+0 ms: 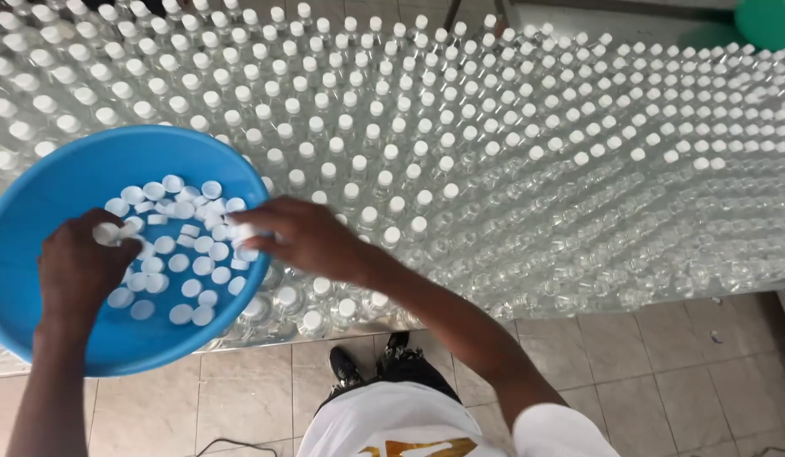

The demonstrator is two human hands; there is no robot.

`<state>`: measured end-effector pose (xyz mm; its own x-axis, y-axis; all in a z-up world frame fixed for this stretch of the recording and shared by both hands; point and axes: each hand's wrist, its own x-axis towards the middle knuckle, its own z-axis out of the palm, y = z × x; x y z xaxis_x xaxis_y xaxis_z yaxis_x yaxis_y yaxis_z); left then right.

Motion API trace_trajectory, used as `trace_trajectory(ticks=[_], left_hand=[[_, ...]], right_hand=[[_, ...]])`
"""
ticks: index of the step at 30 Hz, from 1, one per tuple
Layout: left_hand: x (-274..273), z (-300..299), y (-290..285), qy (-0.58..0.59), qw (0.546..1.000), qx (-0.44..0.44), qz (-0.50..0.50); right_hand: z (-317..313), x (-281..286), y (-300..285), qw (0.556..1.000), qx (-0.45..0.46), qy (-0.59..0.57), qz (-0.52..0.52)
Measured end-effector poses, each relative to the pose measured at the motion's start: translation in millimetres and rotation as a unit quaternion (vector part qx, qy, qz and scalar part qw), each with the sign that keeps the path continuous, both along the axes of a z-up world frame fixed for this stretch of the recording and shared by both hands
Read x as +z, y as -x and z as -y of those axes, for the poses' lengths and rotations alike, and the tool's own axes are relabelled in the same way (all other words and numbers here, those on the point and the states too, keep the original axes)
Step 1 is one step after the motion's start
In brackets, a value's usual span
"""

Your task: Placing plastic caps onto the necks of clear plastic bottles arranged on a production table.

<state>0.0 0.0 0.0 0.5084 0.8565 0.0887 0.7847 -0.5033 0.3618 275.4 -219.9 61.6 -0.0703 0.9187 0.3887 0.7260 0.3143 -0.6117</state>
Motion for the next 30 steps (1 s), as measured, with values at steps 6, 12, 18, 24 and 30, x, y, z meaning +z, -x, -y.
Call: trace_trajectory(ticks=[6, 12, 18, 24, 30], left_hand=[[23, -2, 13, -0.038, 0.996, 0.032, 0.079], [113, 55, -22, 0.242, 0.924, 0.117, 0.272], [89, 99, -32, 0.411, 0.749, -0.001, 0.521], [45, 194, -127, 0.524, 0.547, -0.083, 0.648], [-17, 276, -196, 0.58, 0.472, -0.035, 0.663]], right_hand=[[84, -68, -231, 0.963, -0.231, 0.104, -0.098], [130, -119, -388, 0.938, -0.306, 0.138, 0.082], [122, -152, -427, 0.921, -0.264, 0.211, 0.192], [121, -142, -452, 0.944, -0.17, 0.274, 0.067], [100, -143, -466, 0.884, -0.155, 0.422, -0.128]])
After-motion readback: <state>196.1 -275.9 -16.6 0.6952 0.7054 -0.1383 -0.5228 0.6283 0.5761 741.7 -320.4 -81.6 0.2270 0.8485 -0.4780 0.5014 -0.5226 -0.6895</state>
